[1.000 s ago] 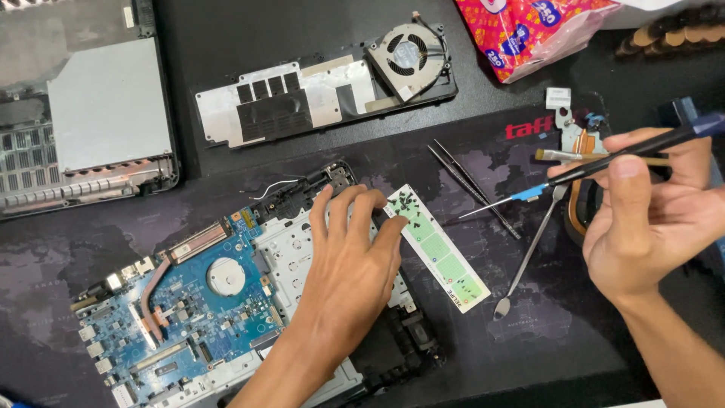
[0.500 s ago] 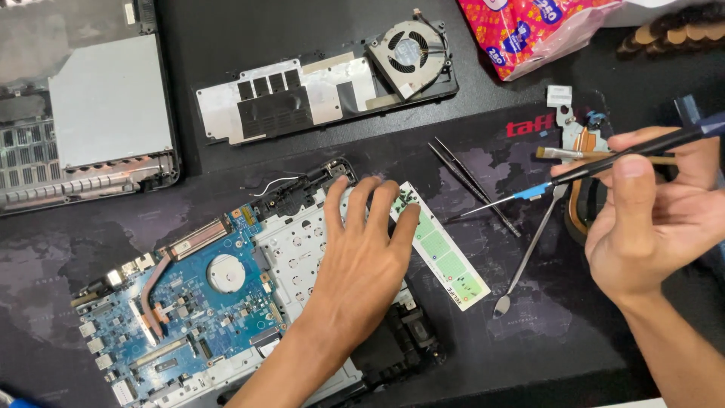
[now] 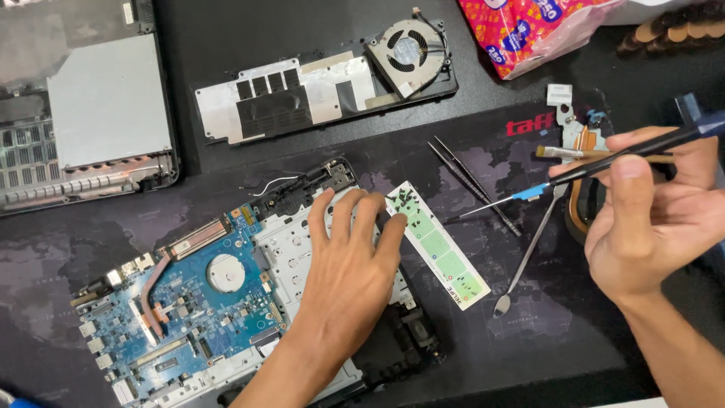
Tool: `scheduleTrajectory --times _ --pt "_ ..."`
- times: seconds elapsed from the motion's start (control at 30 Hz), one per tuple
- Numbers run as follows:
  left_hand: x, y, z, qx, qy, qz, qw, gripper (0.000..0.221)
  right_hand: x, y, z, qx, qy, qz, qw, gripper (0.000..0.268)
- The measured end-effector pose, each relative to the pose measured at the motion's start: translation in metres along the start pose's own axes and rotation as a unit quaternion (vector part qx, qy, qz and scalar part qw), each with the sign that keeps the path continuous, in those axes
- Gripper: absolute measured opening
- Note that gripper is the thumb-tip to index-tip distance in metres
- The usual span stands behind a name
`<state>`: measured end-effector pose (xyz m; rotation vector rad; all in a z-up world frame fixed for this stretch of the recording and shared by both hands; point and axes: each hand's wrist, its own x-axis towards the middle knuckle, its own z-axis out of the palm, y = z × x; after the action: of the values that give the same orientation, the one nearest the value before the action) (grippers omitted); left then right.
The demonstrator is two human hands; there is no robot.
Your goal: The person works on a disassembled laptop at a repair bench, using a screwdriver to remove screws from the motherboard and chassis, lifting the cooling fan and heat sink assembly, and using tweezers to handle small components and screws. They set parts and tools aside on the mat as they continue working on the board.
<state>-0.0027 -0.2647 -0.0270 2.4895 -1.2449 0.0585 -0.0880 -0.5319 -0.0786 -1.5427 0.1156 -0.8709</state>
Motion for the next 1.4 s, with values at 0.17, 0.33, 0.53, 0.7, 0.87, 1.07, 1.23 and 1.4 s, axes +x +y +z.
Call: scheduleTrajectory --times 0.17,0.33,0.53,0.7,0.87,1.07,1.23,1.4 --pt "0.006 -0.002 0.001 0.010 0.018 0.012 1.000 0.043 0.000 -0.001 0.002 0.009 -0.005 -0.011 1.000 0.021" --pt "0.008 -0.001 0.009 0.037 0.015 0.034 0.999 0.041 0.003 -0.008 0.004 -0.001 -0.011 -0.003 1.000 0.022" --pt "0.007 0.000 0.004 0.005 0.013 0.014 1.000 0.037 -0.002 -0.004 0.002 0.002 -0.006 -0.005 1.000 0.021" --pt "0.010 0.004 0.005 -0.002 0.005 0.000 1.000 0.036 0.000 -0.005 0.003 0.025 0.000 -0.008 1.000 0.021" --pt "0.013 0.008 0.009 -0.019 0.005 -0.027 0.999 0.033 -0.003 0.001 -0.002 0.024 -0.001 -0.005 1.000 0.021" --pt "0.014 0.011 0.012 -0.002 -0.017 -0.020 1.000 0.034 0.004 -0.007 0.004 -0.006 -0.021 -0.015 1.000 0.020" --pt "0.009 0.008 0.005 0.031 -0.009 -0.004 0.999 0.040 0.002 -0.002 0.000 0.002 -0.030 -0.028 0.999 0.019" --pt "-0.015 -0.011 -0.033 0.004 0.035 -0.049 0.998 0.027 -0.004 0.009 -0.010 0.038 -0.022 0.004 0.999 0.018"
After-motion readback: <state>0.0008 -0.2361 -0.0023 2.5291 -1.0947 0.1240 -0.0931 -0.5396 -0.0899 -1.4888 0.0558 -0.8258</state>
